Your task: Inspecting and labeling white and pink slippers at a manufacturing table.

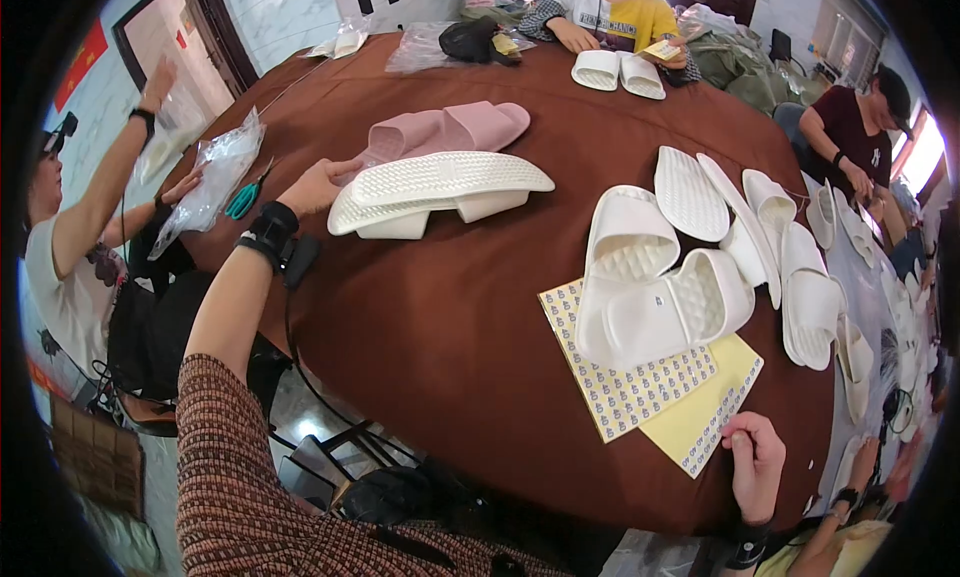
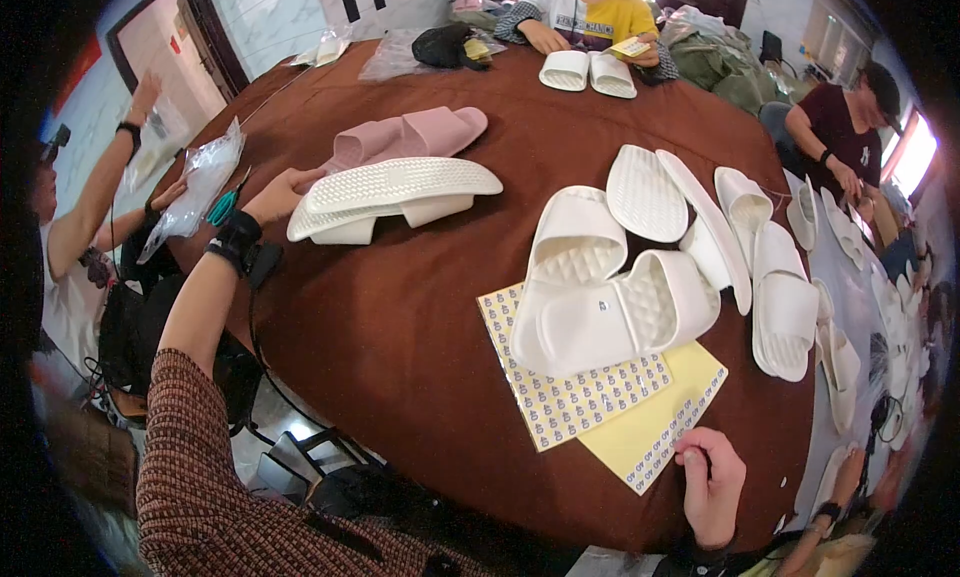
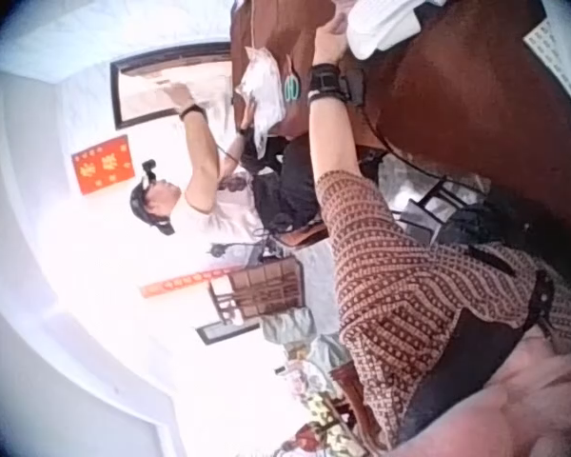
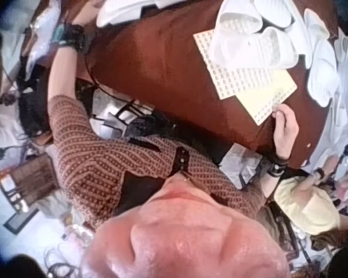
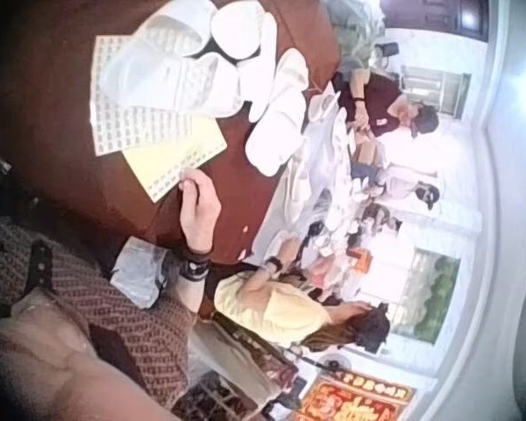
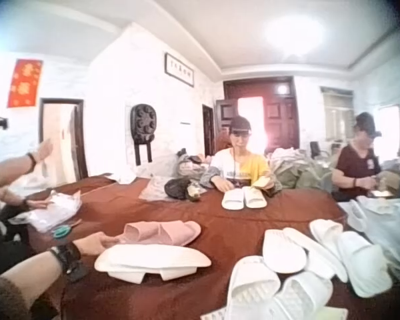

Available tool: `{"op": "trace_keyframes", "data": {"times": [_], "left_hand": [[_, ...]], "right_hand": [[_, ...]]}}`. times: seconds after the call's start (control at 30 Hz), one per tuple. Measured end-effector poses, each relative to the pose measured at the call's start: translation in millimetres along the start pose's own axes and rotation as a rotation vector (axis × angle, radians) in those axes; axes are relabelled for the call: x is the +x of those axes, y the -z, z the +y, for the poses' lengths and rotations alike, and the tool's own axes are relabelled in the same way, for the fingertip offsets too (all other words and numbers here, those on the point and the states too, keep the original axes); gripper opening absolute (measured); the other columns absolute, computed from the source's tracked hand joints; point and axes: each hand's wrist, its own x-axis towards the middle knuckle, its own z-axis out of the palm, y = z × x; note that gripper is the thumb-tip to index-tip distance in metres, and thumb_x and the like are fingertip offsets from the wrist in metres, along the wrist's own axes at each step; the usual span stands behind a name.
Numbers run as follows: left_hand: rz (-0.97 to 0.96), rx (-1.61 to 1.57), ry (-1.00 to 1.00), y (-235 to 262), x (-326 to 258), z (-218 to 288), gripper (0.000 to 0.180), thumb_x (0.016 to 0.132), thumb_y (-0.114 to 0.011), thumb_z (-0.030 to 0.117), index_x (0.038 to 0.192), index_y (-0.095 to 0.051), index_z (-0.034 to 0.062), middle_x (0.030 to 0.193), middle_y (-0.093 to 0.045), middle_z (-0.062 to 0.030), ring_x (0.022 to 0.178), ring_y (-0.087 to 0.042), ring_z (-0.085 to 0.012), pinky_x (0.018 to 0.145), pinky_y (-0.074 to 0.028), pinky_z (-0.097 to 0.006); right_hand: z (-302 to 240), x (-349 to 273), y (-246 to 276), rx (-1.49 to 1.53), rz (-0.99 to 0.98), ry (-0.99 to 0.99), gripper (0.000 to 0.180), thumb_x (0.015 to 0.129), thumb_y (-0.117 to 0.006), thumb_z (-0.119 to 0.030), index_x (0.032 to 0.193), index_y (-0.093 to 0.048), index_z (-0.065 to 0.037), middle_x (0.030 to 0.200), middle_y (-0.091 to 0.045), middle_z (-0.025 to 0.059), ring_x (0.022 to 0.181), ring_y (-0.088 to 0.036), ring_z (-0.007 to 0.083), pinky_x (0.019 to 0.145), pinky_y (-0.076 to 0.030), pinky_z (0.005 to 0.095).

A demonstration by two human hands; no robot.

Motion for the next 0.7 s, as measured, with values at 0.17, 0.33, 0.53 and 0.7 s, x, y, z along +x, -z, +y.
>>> {"op": "trace_keyframes", "data": {"times": [0.17,0.33,0.53,0.7], "left_hand": [[0.085,0.246,-0.068,-29.4,-40.6,32.4,0.066,0.076,-0.083,0.033,0.133,-0.06,0.0085,0.097,-0.064,-0.0124,0.099,-0.061,-0.0216,0.09,-0.047,-0.033],[0.025,0.348,-0.163,-51.6,-78.2,58.9,0.047,0.074,-0.079,0.028,0.117,-0.069,0.0115,0.096,-0.061,-0.0188,0.089,-0.057,-0.0302,0.083,-0.048,-0.039],[0.115,0.217,-0.289,-79.8,-119.8,77.6,0.031,0.075,-0.078,0.022,0.103,-0.072,0.0089,0.096,-0.06,-0.0141,0.095,-0.056,-0.0293,0.085,-0.047,-0.038],[0.038,0.235,-0.342,-94.6,-134.8,89.5,0.031,0.076,-0.078,0.02,0.104,-0.072,0.0092,0.106,-0.059,-0.0148,0.102,-0.055,-0.0295,0.09,-0.046,-0.037]], "right_hand": [[3.2,0.3,-0.8,0.026,0.009,0.034,0.011,0.091,-0.051,0.004,0.096,-0.061,0.004,0.084,-0.062,0.0069,0.074,-0.059,0.0119,0.069,-0.048,0.0244],[7.7,0.5,0.7,0.056,-0.016,0.038,0.012,0.093,-0.05,0.003,0.098,-0.061,0.004,0.088,-0.062,0.0051,0.076,-0.057,0.0101,0.072,-0.048,0.0238],[12.3,1.0,-0.5,0.075,-0.007,0.063,0.013,0.094,-0.049,0.002,0.101,-0.061,0.004,0.088,-0.062,0.005,0.077,-0.057,0.0099,0.073,-0.049,0.0242],[16.1,1.1,-2.4,0.077,0.009,0.088,0.013,0.095,-0.05,0.001,0.102,-0.061,0.003,0.089,-0.063,0.0049,0.078,-0.058,0.0096,0.073,-0.049,0.0241]]}}
